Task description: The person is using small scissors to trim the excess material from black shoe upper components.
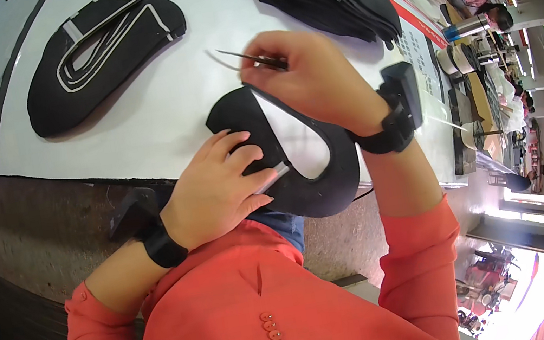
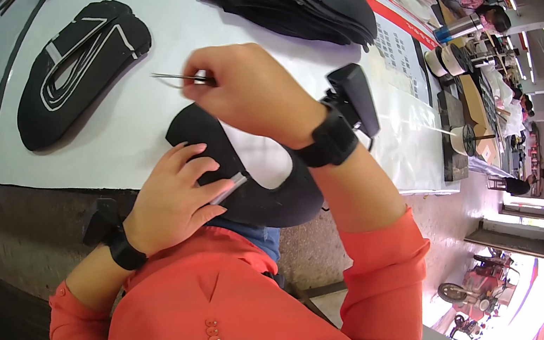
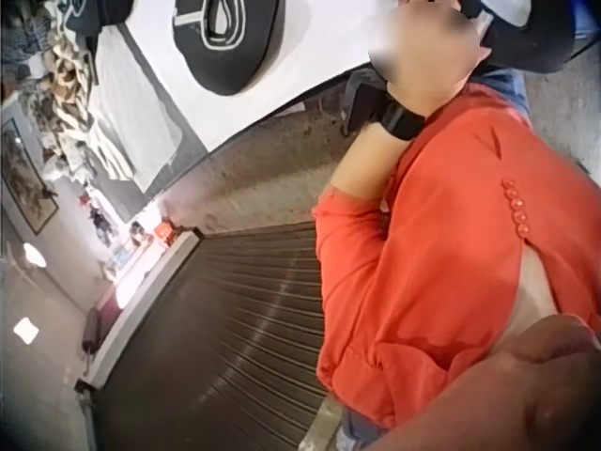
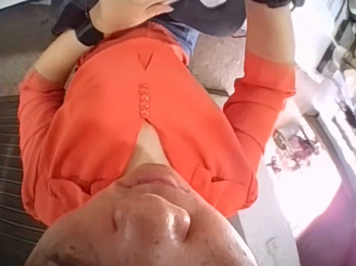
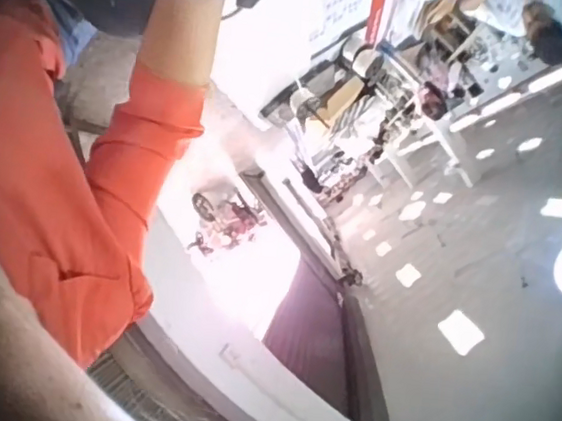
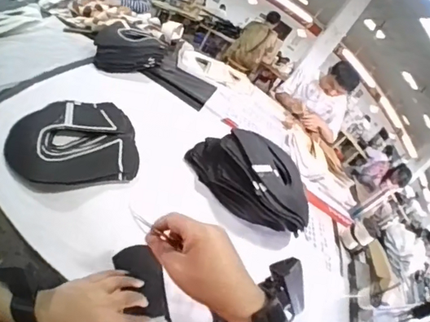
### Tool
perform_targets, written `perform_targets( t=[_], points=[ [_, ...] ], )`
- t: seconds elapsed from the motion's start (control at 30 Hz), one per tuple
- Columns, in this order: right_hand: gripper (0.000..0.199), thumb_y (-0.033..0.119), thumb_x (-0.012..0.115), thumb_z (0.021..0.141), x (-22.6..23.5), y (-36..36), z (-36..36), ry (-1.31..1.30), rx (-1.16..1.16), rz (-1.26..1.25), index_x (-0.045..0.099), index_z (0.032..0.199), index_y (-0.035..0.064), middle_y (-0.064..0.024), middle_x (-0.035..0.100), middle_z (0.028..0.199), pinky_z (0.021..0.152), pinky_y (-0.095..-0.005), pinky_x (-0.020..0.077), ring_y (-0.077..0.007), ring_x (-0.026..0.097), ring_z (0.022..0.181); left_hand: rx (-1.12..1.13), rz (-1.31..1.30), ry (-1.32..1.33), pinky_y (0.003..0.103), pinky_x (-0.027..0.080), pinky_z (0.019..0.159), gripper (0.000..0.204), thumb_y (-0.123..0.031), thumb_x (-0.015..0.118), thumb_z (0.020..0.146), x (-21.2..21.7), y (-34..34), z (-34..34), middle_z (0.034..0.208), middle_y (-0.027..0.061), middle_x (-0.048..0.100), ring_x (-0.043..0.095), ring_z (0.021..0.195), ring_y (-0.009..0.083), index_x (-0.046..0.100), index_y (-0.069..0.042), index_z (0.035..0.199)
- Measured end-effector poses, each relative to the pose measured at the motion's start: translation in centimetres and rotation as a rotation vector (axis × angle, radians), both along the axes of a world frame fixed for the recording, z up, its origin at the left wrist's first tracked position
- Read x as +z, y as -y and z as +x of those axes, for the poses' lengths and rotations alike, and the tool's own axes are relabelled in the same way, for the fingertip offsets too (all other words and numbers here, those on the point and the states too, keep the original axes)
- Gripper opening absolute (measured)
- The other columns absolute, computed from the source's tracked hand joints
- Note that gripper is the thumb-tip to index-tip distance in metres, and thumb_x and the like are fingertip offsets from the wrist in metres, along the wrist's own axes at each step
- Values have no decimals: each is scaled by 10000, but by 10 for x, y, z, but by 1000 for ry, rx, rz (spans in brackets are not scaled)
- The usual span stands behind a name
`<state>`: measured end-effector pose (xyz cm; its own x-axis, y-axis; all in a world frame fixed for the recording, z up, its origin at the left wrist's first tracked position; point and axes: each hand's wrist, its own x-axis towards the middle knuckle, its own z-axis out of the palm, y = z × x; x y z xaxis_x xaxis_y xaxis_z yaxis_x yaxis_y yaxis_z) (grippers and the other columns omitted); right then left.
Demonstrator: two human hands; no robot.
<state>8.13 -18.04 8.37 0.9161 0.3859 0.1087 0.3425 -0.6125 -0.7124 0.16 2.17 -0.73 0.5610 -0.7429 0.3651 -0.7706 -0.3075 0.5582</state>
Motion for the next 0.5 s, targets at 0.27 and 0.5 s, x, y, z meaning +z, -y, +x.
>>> perform_targets(
  t=[0.27,0.5],
  points=[
    [193,221,734,918,4,-2,6,-538,17,3,696,893,33,36,607,750,630,-236,414,-38,508,692,305,-263,-36,451,498,1001,424,-45,799,782,-5,-11,7,1226,104,647,601,1181,328,694,-65,1193],
    [155,185,748,911,-11,21,-10,-742,72,136,693,885,42,26,634,749,635,-226,431,-54,573,703,584,-255,98,410,497,927,356,-31,818,756,12,1,26,1144,87,668,630,1083,305,730,-42,1101]
  ],
)
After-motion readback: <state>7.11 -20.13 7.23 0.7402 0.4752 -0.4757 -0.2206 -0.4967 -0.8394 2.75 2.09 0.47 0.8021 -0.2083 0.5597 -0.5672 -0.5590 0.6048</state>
